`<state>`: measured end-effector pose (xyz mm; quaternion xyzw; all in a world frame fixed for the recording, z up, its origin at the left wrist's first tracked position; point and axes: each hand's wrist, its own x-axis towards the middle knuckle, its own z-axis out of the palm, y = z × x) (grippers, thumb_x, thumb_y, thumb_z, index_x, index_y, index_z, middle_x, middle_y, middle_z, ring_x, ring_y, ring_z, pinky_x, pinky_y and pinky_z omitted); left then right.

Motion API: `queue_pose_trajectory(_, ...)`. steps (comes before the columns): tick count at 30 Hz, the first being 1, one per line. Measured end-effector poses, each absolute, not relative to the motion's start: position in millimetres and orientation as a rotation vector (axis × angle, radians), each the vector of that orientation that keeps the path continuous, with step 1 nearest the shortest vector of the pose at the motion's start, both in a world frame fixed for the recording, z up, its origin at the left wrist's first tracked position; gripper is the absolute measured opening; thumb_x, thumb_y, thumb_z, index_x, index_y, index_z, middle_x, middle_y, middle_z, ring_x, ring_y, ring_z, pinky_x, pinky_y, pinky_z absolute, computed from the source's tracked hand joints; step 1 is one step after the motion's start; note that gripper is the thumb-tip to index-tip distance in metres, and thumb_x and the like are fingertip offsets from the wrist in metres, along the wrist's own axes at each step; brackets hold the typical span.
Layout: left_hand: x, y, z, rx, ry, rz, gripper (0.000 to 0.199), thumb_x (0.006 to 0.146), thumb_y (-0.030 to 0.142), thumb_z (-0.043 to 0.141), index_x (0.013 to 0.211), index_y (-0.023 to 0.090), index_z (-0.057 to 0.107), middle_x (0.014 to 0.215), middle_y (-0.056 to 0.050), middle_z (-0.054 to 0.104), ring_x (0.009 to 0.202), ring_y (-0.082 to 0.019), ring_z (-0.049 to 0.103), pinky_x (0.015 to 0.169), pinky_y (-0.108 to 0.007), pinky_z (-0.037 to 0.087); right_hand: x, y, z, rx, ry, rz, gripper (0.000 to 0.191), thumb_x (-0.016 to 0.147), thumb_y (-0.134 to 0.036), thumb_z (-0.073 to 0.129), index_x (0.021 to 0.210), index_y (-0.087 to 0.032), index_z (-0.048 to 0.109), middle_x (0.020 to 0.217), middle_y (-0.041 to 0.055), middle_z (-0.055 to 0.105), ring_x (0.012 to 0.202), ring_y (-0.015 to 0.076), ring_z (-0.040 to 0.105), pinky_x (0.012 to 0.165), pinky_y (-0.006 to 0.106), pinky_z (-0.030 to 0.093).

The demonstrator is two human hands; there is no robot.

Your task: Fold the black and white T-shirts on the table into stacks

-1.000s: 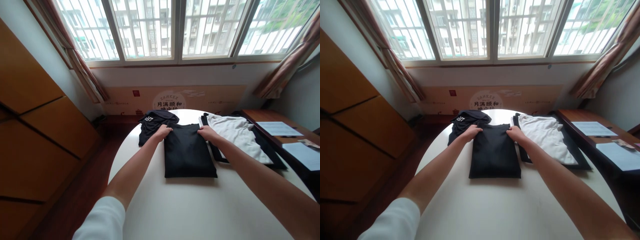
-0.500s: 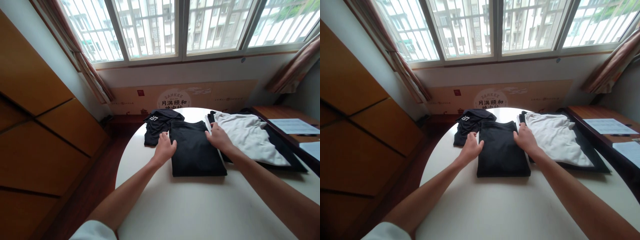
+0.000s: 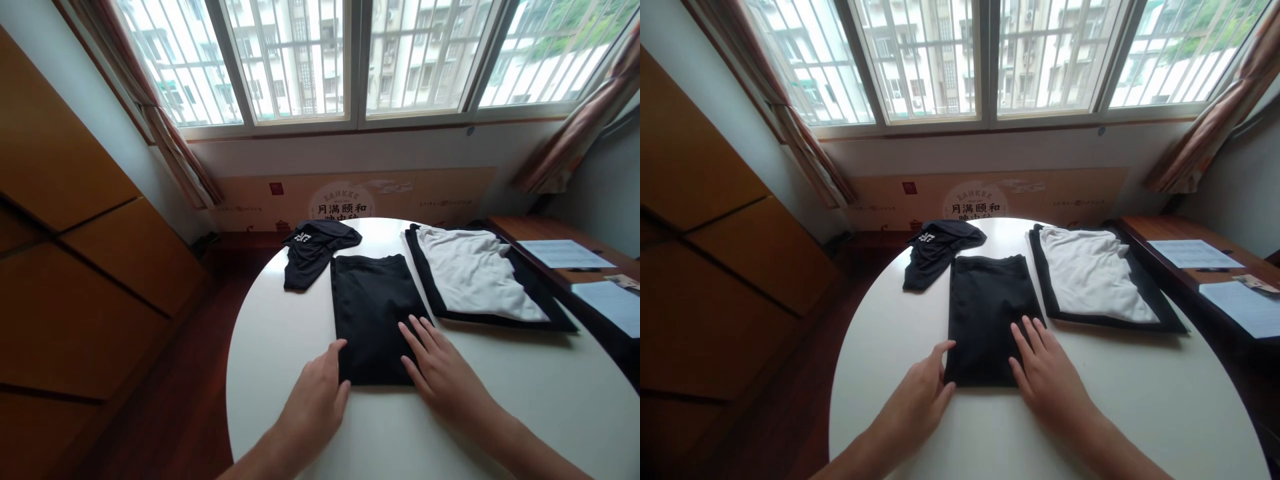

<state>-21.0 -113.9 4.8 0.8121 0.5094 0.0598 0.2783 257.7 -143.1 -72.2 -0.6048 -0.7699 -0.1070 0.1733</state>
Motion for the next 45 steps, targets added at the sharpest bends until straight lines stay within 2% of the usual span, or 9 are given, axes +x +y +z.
queue_pose_trajectory(5,-33.8,-151.2,29.2,2.402,1.267,-0.137,0.054,0.100,0.018,0.050,0.153,0.023,0.058,0.112,-0.015,0.071,0.104,-0.032,0.068,0.096,-0.051,0.056,241.5,-170.5,-41.0,-1.779,-2.110,-0.286,0.049,0.105,-0.042,0.049,0.137,-0.012,0.070,0.148,0.0218,0.062,0.144,0.0406,0.052,0.114,0.056,0.048)
queue_pose_trajectory(9,-14.4,-144.6,51.4,2.567,1.438,-0.079,0.044,0.105,0.021,0.041,0.137,0.017,0.070,0.125,-0.019,0.070,0.115,-0.036,0.067,0.102,-0.059,0.053,220.8,-148.2,-28.4,-1.714,-2.196,-0.182,0.058,0.106,-0.041,0.049,0.157,-0.013,0.055,0.169,0.0171,0.042,0.159,0.0366,0.033,0.125,0.056,0.037)
queue_pose_trajectory(13,16.7,-116.0,37.7,2.720,1.273,0.205,0.056,0.106,0.023,0.040,0.160,0.010,0.047,0.166,-0.020,0.045,0.155,-0.035,0.040,0.125,-0.054,0.039,207.2,-129.7,-40.4,-1.708,-2.326,-0.002,0.060,0.108,-0.036,0.045,0.164,-0.016,0.045,0.171,0.0128,0.036,0.160,0.0335,0.031,0.128,0.059,0.031)
queue_pose_trajectory(18,39.0,-77.5,0.6,2.599,1.363,0.185,0.064,0.108,0.032,0.039,0.167,0.007,0.033,0.177,-0.021,0.019,0.165,-0.036,0.016,0.132,-0.056,0.023,208.4,-137.2,-54.4,-1.682,-2.312,0.045,0.062,0.109,-0.035,0.039,0.167,-0.015,0.038,0.173,0.0106,0.034,0.161,0.0306,0.030,0.129,0.057,0.029)
queue_pose_trajectory(24,34.4,-40.2,-11.0,2.354,1.739,0.214,0.072,0.106,0.038,0.046,0.163,-0.003,0.033,0.171,-0.031,0.027,0.161,-0.042,0.027,0.129,-0.057,0.024,232.9,-126.4,-46.7,-1.687,-1.920,0.062,0.063,0.106,-0.044,0.044,0.160,-0.012,0.045,0.159,0.0170,0.055,0.148,0.0336,0.049,0.122,0.054,0.040)
queue_pose_trajectory(30,20.8,-27.0,-7.6,2.041,1.596,0.569,0.082,0.092,0.032,0.064,0.162,0.003,0.032,0.155,-0.026,0.054,0.143,-0.037,0.052,0.120,-0.048,0.040,255.4,-108.9,-44.6,-1.821,-1.311,0.366,0.074,0.096,-0.055,0.056,0.155,-0.012,0.046,0.151,0.0230,0.058,0.142,0.0392,0.054,0.116,0.058,0.047)
queue_pose_trajectory(35,6.6,-12.8,-0.6,1.753,1.473,0.583,0.040,0.091,0.045,0.066,0.113,0.012,0.068,0.098,-0.013,0.075,0.093,-0.032,0.073,0.082,-0.038,0.055,264.4,-107.2,-50.0,-1.716,-1.109,0.622,0.069,0.090,-0.057,0.069,0.147,-0.020,0.054,0.148,0.0198,0.063,0.139,0.0383,0.060,0.114,0.058,0.049)
queue_pose_trajectory(38,2.7,-12.3,2.1,1.733,1.333,0.602,0.033,0.088,0.049,0.067,0.087,0.016,0.070,0.088,-0.010,0.074,0.086,-0.031,0.072,0.074,-0.037,0.054,271.6,-106.4,-41.9,-1.673,-0.896,0.856,0.062,0.083,-0.052,0.080,0.133,-0.019,0.062,0.131,0.0187,0.074,0.124,0.0374,0.071,0.103,0.053,0.060)
queue_pose_trajectory(45,14.9,-28.4,19.4,1.122,1.095,0.823,0.028,0.090,0.036,0.063,0.106,0.015,0.071,0.102,-0.010,0.079,0.095,-0.027,0.075,0.085,-0.037,0.060,259.9,-120.0,-4.5,-1.239,-0.652,1.515,0.037,0.083,-0.047,0.090,0.098,-0.018,0.073,0.086,0.0065,0.079,0.073,0.0223,0.078,0.059,0.028,0.064)
